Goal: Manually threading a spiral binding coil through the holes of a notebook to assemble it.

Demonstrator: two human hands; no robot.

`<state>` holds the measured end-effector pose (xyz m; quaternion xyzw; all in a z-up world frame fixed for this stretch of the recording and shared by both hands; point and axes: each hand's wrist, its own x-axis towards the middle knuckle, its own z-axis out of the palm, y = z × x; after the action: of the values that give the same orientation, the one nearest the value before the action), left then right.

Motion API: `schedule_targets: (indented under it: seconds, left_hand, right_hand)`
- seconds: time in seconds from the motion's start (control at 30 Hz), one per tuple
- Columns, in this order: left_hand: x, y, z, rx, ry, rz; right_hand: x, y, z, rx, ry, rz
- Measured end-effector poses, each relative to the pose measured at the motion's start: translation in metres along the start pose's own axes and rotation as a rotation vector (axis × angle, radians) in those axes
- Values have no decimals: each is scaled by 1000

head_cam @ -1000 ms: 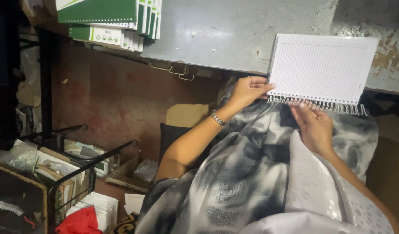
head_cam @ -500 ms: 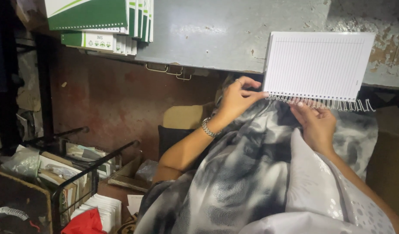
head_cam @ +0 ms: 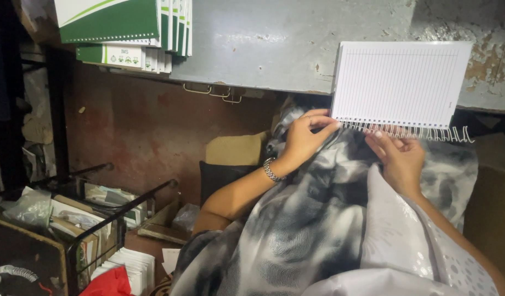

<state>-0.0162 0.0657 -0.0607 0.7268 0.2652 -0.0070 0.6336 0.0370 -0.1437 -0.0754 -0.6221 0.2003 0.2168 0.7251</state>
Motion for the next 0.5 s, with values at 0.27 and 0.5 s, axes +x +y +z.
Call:
schedule_targets:
  seconds: [0.27,0.5]
  left_hand:
    - [6,-15,2,-150,20,-103]
    - [8,-9,-1,-117,-3,-105]
  right_hand:
    - [23,42,-11,60,-86,134]
    - [20,32,22,99,-227,293]
